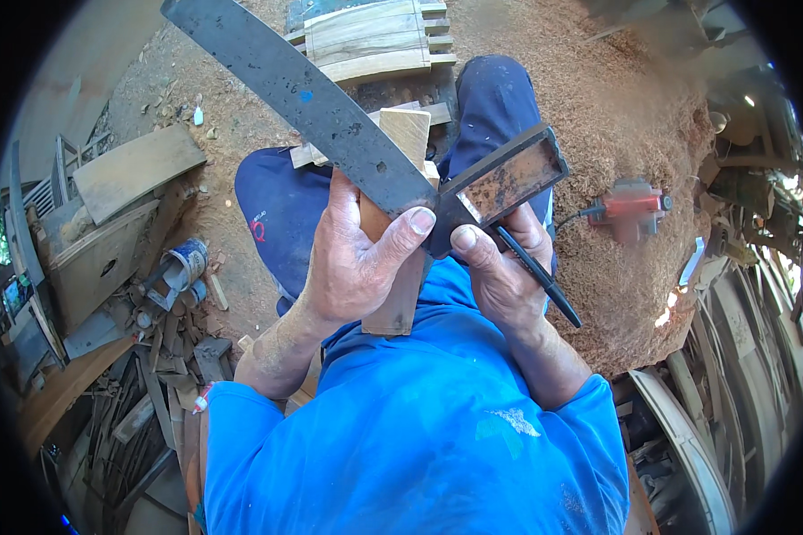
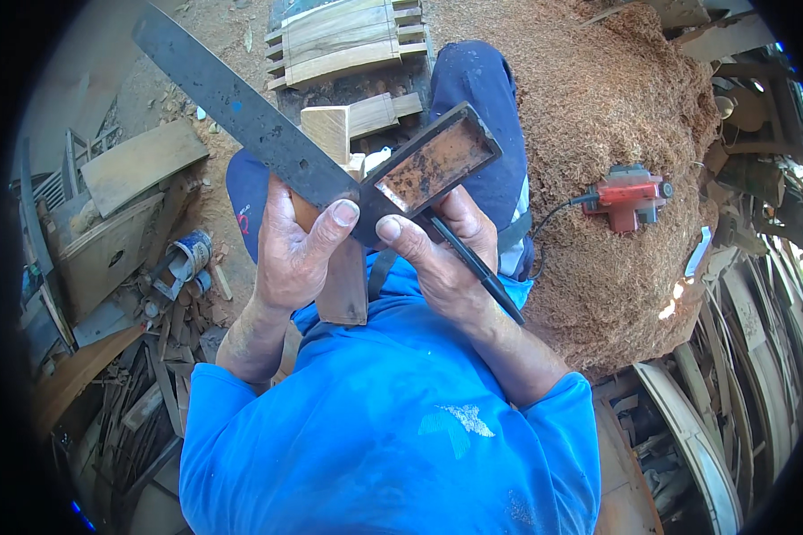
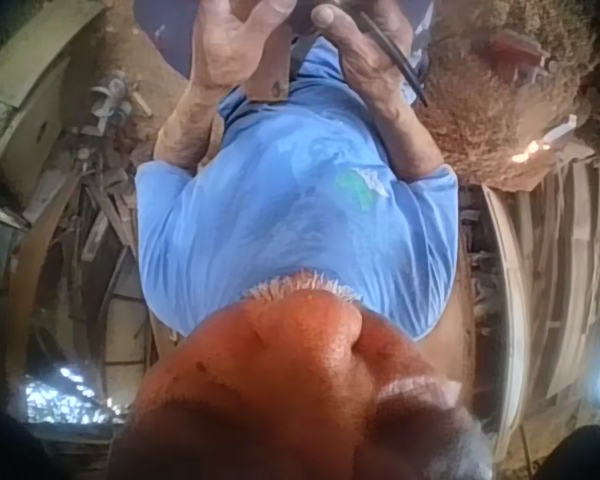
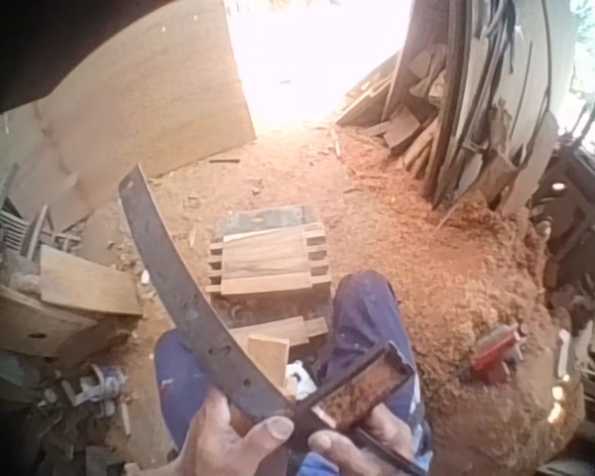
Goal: The person marks a piece of wood using a try square and a pencil while holding it against another piece of wood.
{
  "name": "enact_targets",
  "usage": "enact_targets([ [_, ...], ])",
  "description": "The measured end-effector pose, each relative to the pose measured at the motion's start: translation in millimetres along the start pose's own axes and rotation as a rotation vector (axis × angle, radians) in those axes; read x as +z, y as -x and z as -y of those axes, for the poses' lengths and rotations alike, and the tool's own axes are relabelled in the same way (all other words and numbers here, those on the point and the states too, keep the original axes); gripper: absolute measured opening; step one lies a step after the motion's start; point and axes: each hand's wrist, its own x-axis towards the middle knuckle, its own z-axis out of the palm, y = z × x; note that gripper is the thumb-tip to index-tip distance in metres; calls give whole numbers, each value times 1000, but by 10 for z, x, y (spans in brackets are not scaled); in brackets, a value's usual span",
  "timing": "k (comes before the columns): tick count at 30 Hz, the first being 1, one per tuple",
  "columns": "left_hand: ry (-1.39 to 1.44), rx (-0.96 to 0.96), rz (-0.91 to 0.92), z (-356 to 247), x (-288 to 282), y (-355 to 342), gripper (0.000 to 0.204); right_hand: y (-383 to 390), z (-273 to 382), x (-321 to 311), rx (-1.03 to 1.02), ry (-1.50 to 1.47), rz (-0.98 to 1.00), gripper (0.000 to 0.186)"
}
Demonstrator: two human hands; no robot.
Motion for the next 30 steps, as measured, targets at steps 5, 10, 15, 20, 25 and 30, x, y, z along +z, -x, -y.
enact_targets([
  [5, -20, 9, 1, 6, 11, -7, 60, 9, -16, -19, -20, -6, -1, 44],
  [10, -16, 12, 8, -13, 13, 6, 57, 31, -27, -32, -22, 10, -1, 43],
  [15, -14, 13, 13, -28, 40, -5, 56, 42, -8, -34, -33, -7, -3, 42],
  [20, -47, 27, 14, -11, 35, -10, 57, 45, -2, -45, -29, 14, -5, 41],
  [25, -49, 10, 8, -9, 41, 4, 57, 53, -25, -63, -31, 13, -4, 41],
  [30, -35, 2, 33, -52, 46, 17, 57, 69, -13, -58, -26, -3, -6, 42],
])
